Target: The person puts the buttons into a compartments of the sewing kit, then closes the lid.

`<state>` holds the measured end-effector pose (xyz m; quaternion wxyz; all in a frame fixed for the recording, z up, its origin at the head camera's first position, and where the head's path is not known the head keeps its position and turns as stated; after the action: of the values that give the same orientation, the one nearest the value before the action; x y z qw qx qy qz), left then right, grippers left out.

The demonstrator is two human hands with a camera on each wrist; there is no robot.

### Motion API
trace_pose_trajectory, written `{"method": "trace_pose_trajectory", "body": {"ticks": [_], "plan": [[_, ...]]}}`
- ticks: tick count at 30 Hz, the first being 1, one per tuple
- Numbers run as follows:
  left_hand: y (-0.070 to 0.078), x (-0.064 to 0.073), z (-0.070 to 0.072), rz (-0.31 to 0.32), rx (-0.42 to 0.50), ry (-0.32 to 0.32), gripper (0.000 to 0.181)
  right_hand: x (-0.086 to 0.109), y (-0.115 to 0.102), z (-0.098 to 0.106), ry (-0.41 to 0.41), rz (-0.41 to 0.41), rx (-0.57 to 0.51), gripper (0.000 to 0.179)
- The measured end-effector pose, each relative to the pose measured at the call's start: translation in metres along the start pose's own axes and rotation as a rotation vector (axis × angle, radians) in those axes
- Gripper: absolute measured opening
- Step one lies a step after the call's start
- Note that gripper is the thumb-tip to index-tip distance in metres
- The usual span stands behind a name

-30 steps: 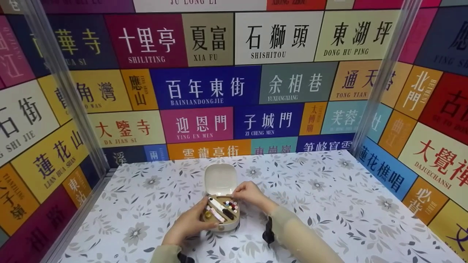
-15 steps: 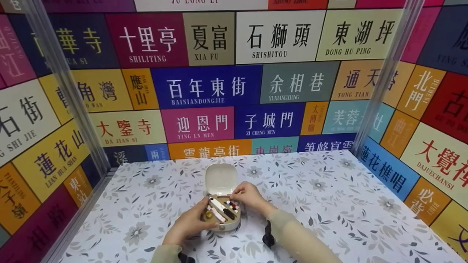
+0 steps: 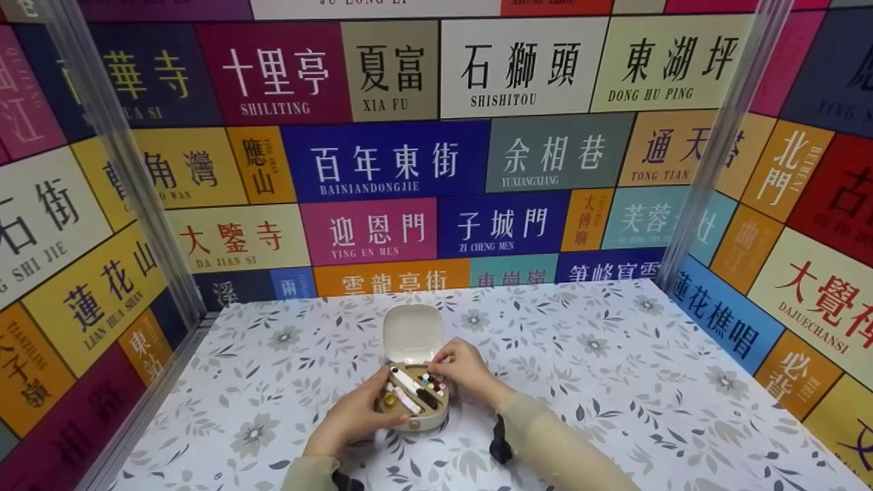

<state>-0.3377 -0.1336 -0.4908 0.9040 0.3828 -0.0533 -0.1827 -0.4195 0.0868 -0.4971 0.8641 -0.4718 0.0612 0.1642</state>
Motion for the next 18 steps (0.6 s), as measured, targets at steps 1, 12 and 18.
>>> {"method": "trace_pose_trajectory", "body": {"ticks": [1,12,18], "plan": [[0.000,0.000,0.000,0.002,0.002,0.000,0.106,0.000,-0.001,0.000,0.005,0.002,0.009,0.011],[0.001,-0.003,-0.004,0.016,-0.002,-0.012,0.108,0.005,0.004,0.009,0.006,-0.072,-0.127,0.010],[-0.003,-0.002,-0.002,0.055,0.039,-0.012,0.110,0.013,0.013,0.016,-0.004,-0.191,-0.259,0.014]]}}
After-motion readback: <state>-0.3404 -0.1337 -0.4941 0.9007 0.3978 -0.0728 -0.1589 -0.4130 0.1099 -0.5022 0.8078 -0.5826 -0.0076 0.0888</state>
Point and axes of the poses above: each hand's wrist, its own x-axis away from the middle knuckle, its own z-axis out of the back of the hand, y = z × x, the point moved 3 cm from there along -x, towards the middle knuckle, and after that the axes turned 4 degrees about -z, right-handed, at the moved point
